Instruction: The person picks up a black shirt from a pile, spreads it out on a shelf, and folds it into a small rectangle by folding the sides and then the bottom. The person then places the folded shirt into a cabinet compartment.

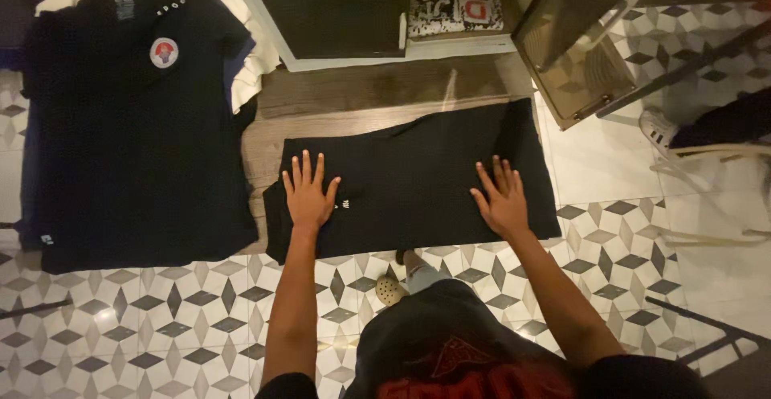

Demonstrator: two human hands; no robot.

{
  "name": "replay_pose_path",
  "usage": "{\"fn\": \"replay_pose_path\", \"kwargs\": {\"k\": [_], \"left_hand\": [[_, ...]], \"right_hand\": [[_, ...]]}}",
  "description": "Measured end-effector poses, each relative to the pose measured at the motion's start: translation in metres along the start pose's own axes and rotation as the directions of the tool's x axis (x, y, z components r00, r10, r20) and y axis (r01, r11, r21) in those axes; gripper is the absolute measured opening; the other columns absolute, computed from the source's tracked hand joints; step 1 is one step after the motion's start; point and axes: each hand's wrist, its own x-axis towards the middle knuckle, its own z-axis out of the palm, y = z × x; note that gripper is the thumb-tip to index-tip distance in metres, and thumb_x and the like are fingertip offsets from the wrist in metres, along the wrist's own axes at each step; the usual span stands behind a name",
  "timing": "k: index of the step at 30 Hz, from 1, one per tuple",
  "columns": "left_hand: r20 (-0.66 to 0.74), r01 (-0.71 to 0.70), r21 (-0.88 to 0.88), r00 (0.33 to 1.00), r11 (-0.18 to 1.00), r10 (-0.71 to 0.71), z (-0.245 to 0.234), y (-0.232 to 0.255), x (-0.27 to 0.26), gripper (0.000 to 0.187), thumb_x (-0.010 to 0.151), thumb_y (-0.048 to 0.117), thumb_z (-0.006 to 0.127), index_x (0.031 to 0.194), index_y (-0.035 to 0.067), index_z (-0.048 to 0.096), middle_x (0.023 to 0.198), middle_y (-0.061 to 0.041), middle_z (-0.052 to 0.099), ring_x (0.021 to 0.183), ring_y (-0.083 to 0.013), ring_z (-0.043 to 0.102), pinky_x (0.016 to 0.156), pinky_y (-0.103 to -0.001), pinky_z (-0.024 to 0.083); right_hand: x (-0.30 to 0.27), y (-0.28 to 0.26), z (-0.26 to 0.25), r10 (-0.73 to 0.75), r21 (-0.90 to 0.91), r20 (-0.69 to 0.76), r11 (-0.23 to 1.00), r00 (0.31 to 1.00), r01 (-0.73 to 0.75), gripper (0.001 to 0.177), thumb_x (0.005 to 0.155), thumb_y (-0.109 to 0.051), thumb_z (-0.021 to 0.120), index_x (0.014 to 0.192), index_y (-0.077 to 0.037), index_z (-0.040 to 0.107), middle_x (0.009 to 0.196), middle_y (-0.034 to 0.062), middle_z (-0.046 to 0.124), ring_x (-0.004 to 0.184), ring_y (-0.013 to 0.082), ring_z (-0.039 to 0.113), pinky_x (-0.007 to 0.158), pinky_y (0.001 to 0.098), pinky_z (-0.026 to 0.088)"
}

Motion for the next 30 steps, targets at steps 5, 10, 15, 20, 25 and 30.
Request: {"fn": "replay_pose_path", "kwargs": {"k": [5, 10, 15, 20, 25, 30], "left_hand": [[-0.014, 0.001, -0.03, 1.0, 1.0, -0.001, -0.007, 0.001, 0.001, 0.071, 0.1, 0.058, 0.051, 0.161, 0.023, 0.039, 0.17, -0.012, 0.026, 0.157, -0.0365, 0.02, 0.125, -0.058, 0.014], [0.0, 0.012, -0.053, 1.0, 0.999, -0.012, -0.016, 0.002, 0.003, 0.071, 0.1, 0.059, 0.052, 0.16, 0.024, 0.039, 0.171, -0.01, 0.025, 0.158, -0.0344, 0.019, 0.126, -0.057, 0.013], [0.023, 0.01, -0.03, 1.0, 0.999, -0.009, -0.02, 0.004, 0.007, 0.073, 0.099, 0.057, 0.053, 0.161, 0.022, 0.038, 0.17, -0.012, 0.024, 0.156, -0.0352, 0.018, 0.124, -0.057, 0.013], [-0.04, -0.004, -0.109, 0.999, 0.994, -0.001, -0.015, 0.002, 0.009, 0.073, 0.101, 0.05, 0.056, 0.16, 0.01, 0.039, 0.168, -0.022, 0.024, 0.155, -0.0377, 0.02, 0.124, -0.058, 0.013], [-0.128, -0.109, -0.08, 0.987, 0.991, 0.098, -0.008, -0.011, 0.048, 0.056, 0.104, 0.032, 0.059, 0.153, 0.006, 0.052, 0.166, -0.02, 0.038, 0.156, -0.0382, 0.029, 0.128, -0.058, 0.017], [-0.068, -0.231, -0.196, 0.973, 0.953, 0.222, -0.026, -0.022, 0.086, 0.049, 0.087, 0.016, 0.067, 0.135, 0.006, 0.064, 0.144, -0.015, 0.059, 0.142, -0.036, 0.048, 0.126, -0.058, 0.023]], "right_hand": [[-0.002, 0.022, -0.008, 0.048, -0.004, -0.061, 0.999, 0.997, -0.049, 0.064, 0.102, -0.046, 0.058, 0.158, -0.018, 0.046, 0.166, 0.0219, 0.037, 0.152, 0.0443, 0.033, 0.123, 0.0567, 0.03], [-0.002, 0.049, -0.009, 0.14, -0.098, -0.088, 0.984, 0.986, -0.148, 0.067, 0.099, -0.046, 0.061, 0.158, -0.017, 0.048, 0.166, 0.0216, 0.037, 0.15, 0.0435, 0.037, 0.12, 0.0586, 0.03], [-0.003, 0.083, 0.003, 0.269, -0.066, -0.065, 0.96, 0.961, -0.273, 0.066, 0.101, -0.044, 0.058, 0.159, -0.015, 0.047, 0.166, 0.0264, 0.036, 0.148, 0.0486, 0.036, 0.118, 0.058, 0.031], [0.011, 0.109, 0.014, 0.43, -0.036, -0.168, 0.897, 0.887, -0.441, 0.068, 0.109, -0.04, 0.06, 0.162, -0.001, 0.041, 0.158, 0.0406, 0.032, 0.147, 0.0586, 0.031, 0.12, 0.0617, 0.028], [0.064, 0.084, 0.002, 0.122, 0.0, -0.203, 0.992, 0.971, -0.125, 0.065, 0.104, -0.024, 0.066, 0.159, -0.001, 0.041, 0.162, 0.0362, 0.035, 0.149, 0.0561, 0.033, 0.125, 0.0592, 0.029], [0.128, 0.076, 0.003, -0.041, 0.027, -0.108, 0.999, 0.993, 0.044, 0.068, 0.091, -0.011, 0.067, 0.156, 0.0, 0.047, 0.158, 0.0343, 0.04, 0.143, 0.0572, 0.036, 0.116, 0.0584, 0.033]]}}
